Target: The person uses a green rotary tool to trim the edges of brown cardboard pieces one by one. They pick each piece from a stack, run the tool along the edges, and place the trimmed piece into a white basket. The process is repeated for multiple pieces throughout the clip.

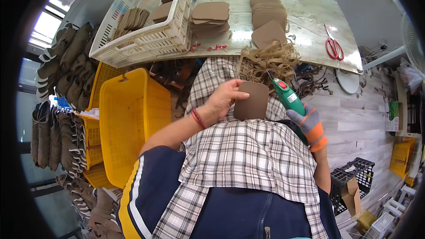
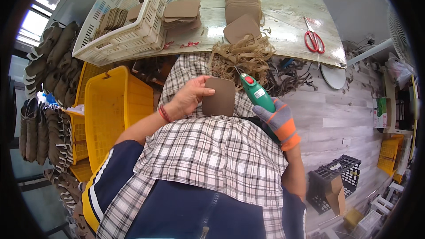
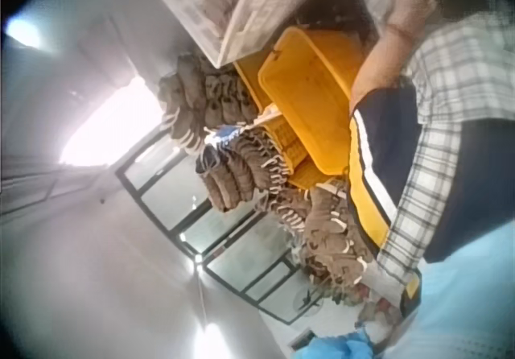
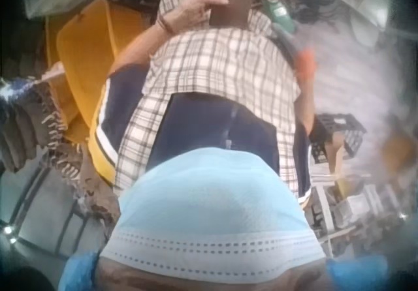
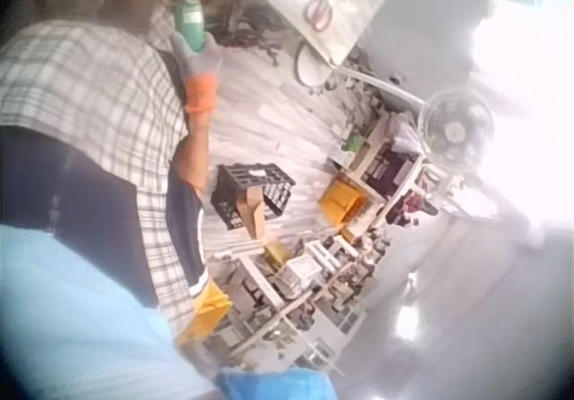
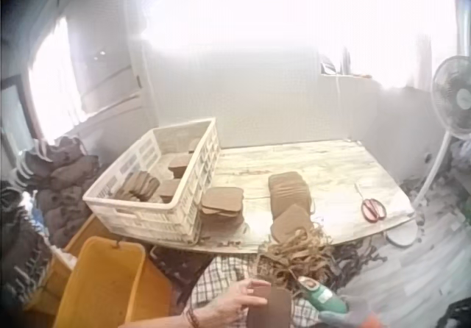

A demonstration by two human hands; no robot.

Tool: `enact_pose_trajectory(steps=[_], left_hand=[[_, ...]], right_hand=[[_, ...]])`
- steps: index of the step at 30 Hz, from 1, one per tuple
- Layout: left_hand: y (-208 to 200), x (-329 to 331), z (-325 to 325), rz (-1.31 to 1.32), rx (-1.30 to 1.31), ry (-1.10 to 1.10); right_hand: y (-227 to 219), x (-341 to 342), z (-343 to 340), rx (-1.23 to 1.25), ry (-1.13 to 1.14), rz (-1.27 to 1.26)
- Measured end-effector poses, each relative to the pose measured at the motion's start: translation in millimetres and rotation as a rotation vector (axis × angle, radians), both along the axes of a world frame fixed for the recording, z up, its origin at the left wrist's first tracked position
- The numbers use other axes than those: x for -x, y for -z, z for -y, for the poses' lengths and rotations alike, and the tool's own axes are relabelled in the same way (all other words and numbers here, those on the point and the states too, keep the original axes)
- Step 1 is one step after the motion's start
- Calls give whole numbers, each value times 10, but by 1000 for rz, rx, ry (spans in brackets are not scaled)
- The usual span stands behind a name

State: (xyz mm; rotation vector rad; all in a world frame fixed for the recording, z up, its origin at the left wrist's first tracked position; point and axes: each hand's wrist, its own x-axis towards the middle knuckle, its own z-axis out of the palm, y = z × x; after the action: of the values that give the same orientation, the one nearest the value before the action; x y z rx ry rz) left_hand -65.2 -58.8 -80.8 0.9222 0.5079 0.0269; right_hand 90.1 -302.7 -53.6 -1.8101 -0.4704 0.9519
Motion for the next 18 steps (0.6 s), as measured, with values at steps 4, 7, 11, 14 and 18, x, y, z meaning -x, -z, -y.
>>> enact_pose_trajectory(steps=[4,7,11,14,18], left_hand=[[132,125,204,39,116,-179],[55,11,163,154,-160,-229],[-297,-138,-53,193,-547,-70],[-461,-226,-173,171,-863,56],[-565,-324,-238,160,-1024,178]], right_hand=[[-17,25,1,-10,-27,65],[-96,28,27,22,-55,136],[-239,71,49,2,-30,267],[-205,64,64,11,-62,354],[-202,70,64,14,-104,371]])
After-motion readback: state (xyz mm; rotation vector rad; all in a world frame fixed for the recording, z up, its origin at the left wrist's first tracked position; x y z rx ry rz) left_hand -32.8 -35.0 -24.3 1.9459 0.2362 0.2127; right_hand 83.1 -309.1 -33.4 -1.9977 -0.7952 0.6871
